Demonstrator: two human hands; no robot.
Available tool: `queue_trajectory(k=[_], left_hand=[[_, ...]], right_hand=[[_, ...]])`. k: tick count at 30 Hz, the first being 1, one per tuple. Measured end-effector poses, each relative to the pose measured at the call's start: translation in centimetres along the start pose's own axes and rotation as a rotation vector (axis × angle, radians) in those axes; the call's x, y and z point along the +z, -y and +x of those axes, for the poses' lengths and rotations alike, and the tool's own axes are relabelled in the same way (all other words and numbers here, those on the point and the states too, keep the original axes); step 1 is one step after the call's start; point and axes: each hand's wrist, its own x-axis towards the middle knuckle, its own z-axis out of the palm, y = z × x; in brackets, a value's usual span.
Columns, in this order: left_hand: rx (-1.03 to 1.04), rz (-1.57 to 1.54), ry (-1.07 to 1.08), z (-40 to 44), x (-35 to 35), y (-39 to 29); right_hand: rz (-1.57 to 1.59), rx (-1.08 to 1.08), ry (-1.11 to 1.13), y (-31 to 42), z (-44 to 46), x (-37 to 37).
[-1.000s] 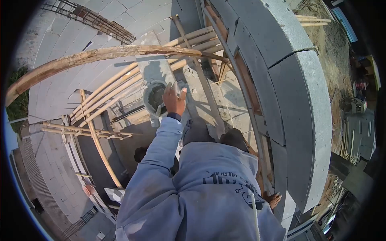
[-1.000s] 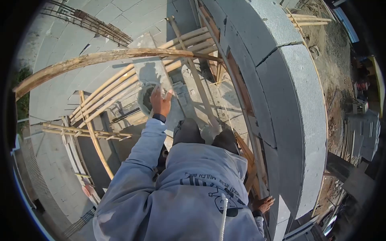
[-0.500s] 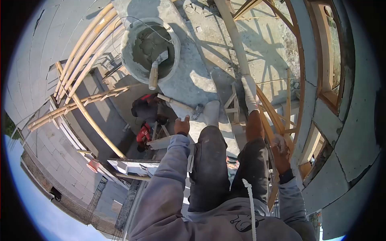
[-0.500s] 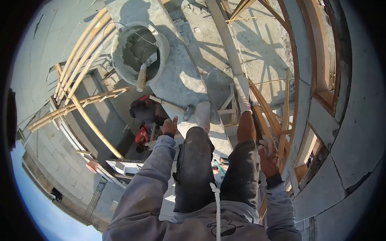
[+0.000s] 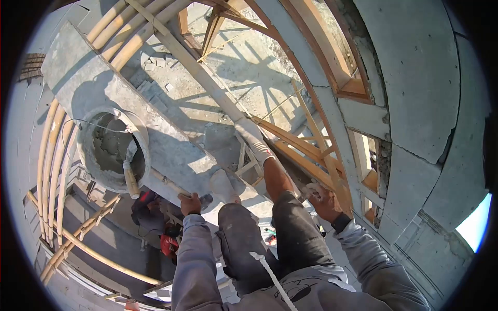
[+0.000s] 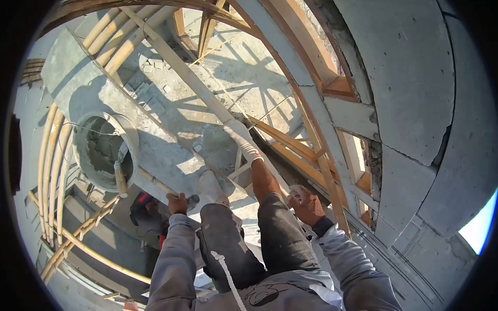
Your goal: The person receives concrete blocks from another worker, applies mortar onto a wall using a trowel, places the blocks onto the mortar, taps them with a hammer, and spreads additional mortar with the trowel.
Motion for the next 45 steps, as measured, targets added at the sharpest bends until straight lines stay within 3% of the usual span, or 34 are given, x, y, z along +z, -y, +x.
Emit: queue_trajectory(k=[6, 8, 10, 12, 14, 16, 17, 18, 20, 22, 24, 26, 28, 29, 31, 34, 36, 39, 42, 45], left_hand=[[0.345, 0.477, 0.431, -4.3, -13.4, -1.4], [0.478, 0.602, 0.499, -4.5, -16.3, 1.0], [0.719, 0.68, 0.595, -2.7, -17.9, 5.2], [0.793, 0.748, 0.811, -5.7, -22.4, 2.3], [0.647, 0.994, 0.956, -8.7, -25.5, -2.7], [0.872, 1.18, 0.725, -22.7, -31.6, -13.0], [1.015, 1.132, 0.762, -24.9, -31.6, -14.8], [1.157, 1.081, 0.795, -26.9, -31.7, -16.6], [1.396, 1.416, 0.756, -36.2, -30.8, -23.4], [1.616, 1.456, 0.668, -40.7, -30.2, -25.7], [1.763, 0.912, 0.741, -42.7, -29.5, -27.1], [1.868, 0.649, 0.494, -49.7, -31.3, -31.6], [1.935, 0.294, 0.251, -54.1, -32.2, -36.8], [1.941, 0.247, 0.14, -56.6, -32.9, -39.4], [2.017, 0.269, -0.151, -59.3, -32.1, -44.1], [1.988, 0.418, -0.315, -62.7, -29.0, -49.6], [1.926, 0.548, -0.491, -63.4, -26.8, -51.7], [1.706, 0.788, -0.508, -63.9, -25.4, -53.2], [1.827, 0.782, -0.706, -62.5, -24.9, -53.2], [1.691, 0.824, -0.549, -65.3, -26.6, -53.0]], right_hand=[[0.36, 0.022, 0.05, 7.5, -8.2, -1.2], [0.254, -0.124, 0.004, 9.8, -10.2, -2.5], [0.25, -0.071, 0.009, 13.1, -12.6, -4.2], [0.242, -0.201, 0.098, 14.7, -13.3, -4.5], [0.098, -0.399, -0.114, 15.3, -13.5, -2.1], [-0.017, -0.578, -0.344, 16.1, -14.7, -2.6], [-0.082, -0.667, -0.454, 16.3, -15.1, -3.2], [0.056, -0.505, -0.046, 16.3, -15.4, -4.2], [0.368, -0.189, 0.736, 15.7, -16.9, -6.6], [0.839, 0.017, 0.689, 12.8, -21.0, -9.3], [1.069, 0.03, 0.464, 8.6, -23.2, -8.2], [1.098, 0.168, 0.177, 4.6, -26.0, -5.7], [1.163, 0.472, -0.103, 3.9, -33.0, -11.7], [1.295, 0.497, -0.214, 1.0, -33.7, -8.8], [1.598, 0.515, -0.465, -2.8, -35.5, -6.8], [2.017, 0.498, -0.877, -6.5, -38.3, -12.1], [2.069, 0.467, -1.066, -11.7, -38.6, -12.9], [2.017, 0.584, -1.238, -17.5, -40.4, -15.7], [2.034, 0.606, -1.34, -23.1, -40.2, -16.4], [1.966, 0.685, -1.395, -25.3, -37.7, -19.0]])
